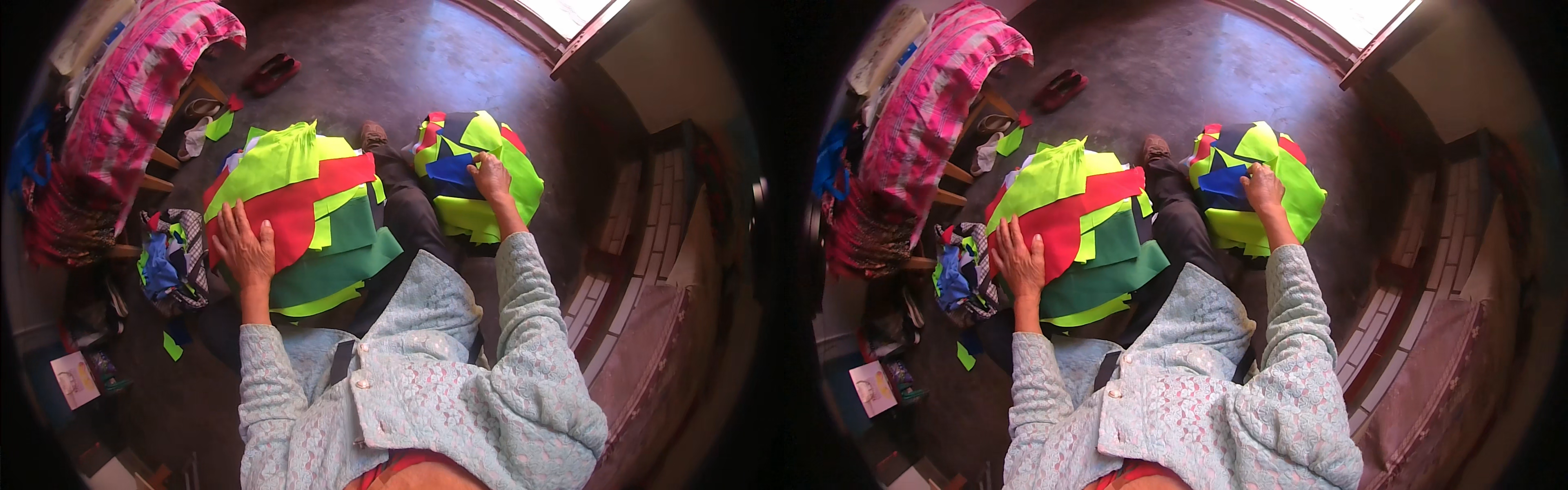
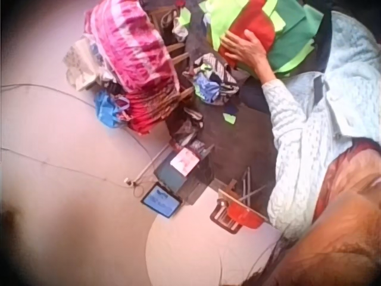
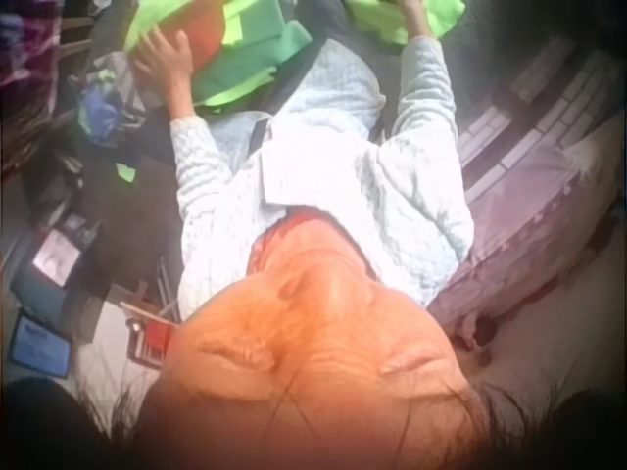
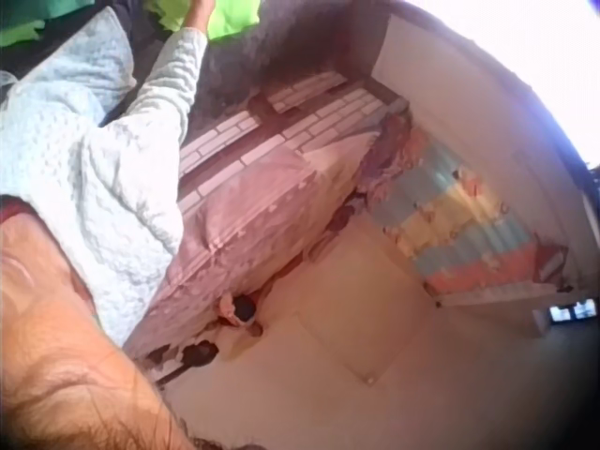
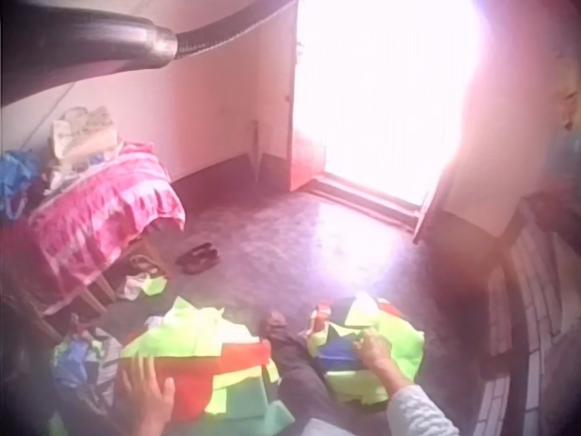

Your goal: The person sits on the floor and stacks colorful fabric pieces by hand. They pick up individual pieces from a pile and place them onto a growing stack on their lap, smoothing each layer as they go.

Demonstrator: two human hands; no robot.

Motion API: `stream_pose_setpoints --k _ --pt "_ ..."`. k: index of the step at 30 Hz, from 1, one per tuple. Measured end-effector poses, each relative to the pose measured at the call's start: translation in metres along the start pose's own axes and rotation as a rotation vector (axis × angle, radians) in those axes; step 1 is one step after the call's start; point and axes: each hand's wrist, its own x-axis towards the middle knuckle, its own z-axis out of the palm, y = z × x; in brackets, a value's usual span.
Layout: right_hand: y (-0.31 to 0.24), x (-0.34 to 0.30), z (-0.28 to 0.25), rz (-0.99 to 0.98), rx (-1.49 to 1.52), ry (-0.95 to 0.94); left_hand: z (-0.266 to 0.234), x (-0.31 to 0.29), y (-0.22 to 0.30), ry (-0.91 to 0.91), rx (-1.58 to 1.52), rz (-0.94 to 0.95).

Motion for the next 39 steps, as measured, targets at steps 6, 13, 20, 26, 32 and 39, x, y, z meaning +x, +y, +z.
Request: stream_pose_setpoints --k 6,13,20,26,32,39 --pt "-0.016 0.007 0.009 0.185 -0.033 -0.060 0.001 0.000 -0.003 0.004 0.011 0.000" --pt "0.011 0.008 0.012 0.064 0.378 0.091 -0.003 0.000 0.003 0.005 -0.023 -0.006" --pt "0.016 0.025 -0.049 -0.075 0.754 0.251 -0.006 -0.002 0.004 0.017 -0.053 -0.038" --pt "-0.014 0.020 -0.107 -0.230 1.038 0.234 -0.008 -0.001 0.006 0.016 -0.091 -0.066" --pt "-0.124 -0.016 -0.157 -0.312 1.554 -0.259 -0.012 -0.002 0.008 0.043 -0.143 -0.071" --pt "-0.275 -0.050 -0.178 -0.462 1.910 -0.506 -0.012 -0.004 0.006 0.078 -0.132 -0.065"
